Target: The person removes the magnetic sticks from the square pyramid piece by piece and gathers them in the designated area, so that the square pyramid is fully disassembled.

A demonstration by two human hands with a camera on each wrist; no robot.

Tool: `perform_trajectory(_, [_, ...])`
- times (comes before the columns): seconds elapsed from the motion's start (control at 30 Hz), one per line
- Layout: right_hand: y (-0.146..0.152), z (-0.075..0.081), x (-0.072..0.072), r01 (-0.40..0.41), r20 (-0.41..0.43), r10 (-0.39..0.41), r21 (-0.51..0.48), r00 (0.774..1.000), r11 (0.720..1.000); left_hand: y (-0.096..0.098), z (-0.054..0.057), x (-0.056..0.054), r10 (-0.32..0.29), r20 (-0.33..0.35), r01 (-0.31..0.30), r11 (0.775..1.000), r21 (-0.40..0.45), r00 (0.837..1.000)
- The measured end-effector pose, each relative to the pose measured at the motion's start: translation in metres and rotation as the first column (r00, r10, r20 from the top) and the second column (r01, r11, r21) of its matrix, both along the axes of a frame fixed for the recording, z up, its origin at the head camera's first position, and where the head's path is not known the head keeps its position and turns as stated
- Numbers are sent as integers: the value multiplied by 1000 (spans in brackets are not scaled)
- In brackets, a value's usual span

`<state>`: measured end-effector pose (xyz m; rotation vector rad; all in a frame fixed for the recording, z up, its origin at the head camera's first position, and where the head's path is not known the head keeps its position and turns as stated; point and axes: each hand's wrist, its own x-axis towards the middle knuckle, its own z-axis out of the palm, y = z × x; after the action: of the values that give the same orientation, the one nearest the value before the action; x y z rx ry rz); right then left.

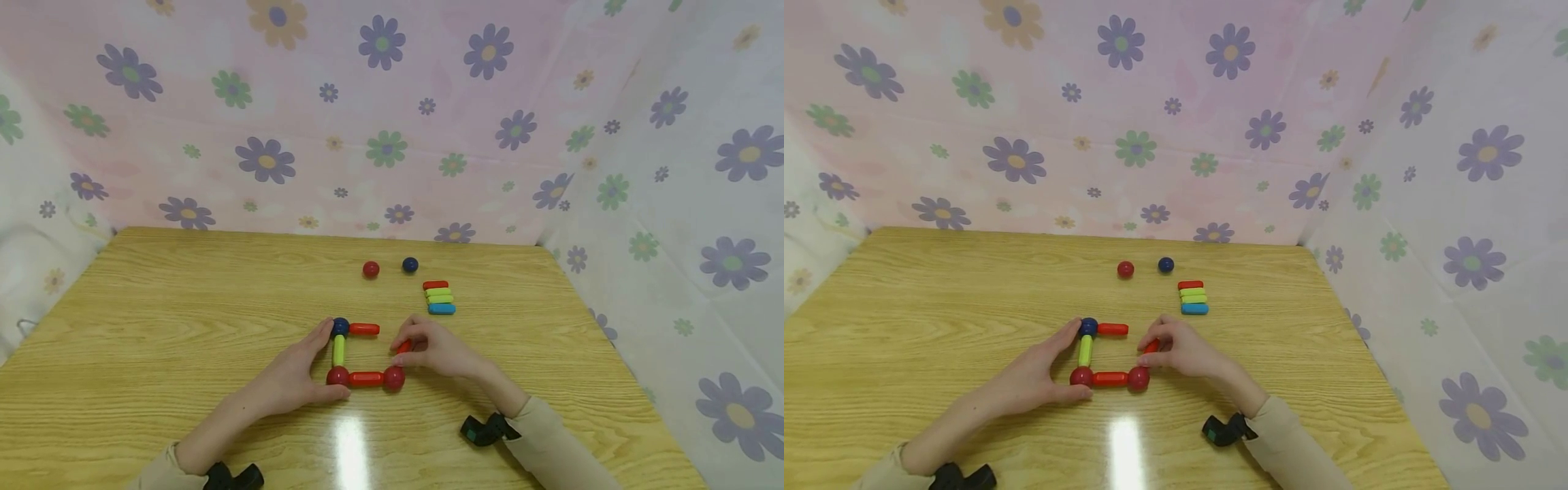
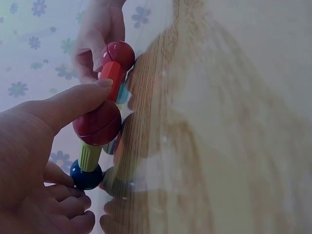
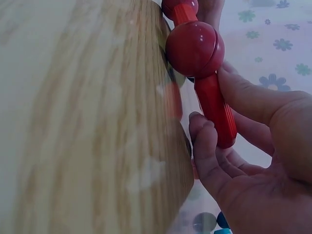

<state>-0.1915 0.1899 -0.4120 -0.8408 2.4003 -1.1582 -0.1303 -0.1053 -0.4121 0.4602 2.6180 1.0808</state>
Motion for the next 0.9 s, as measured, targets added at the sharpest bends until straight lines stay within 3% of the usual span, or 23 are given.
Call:
perform_trajectory(0.17, [7, -2, 0, -15, 61, 18, -57, 998, 998, 0, 0, 0, -4, -2, 4, 1000, 5, 1000])
perform_trajectory(0.33, [13, 0, 3, -19, 122, 24, -42, 992, 999, -1, -1, 0, -11, -6, 11, 1000, 8, 1000])
perform_trajectory(0.6, [18, -2, 5, -18, 125, 20, -18, 992, 1000, -1, -1, -1, -5, -4, 5, 1000, 0, 1000])
perform_trajectory(0.9, [19, -2, 9, 10, 192, -1, -48, 981, 999, -2, -1, 0, -9, -9, 9, 1000, -2, 1000])
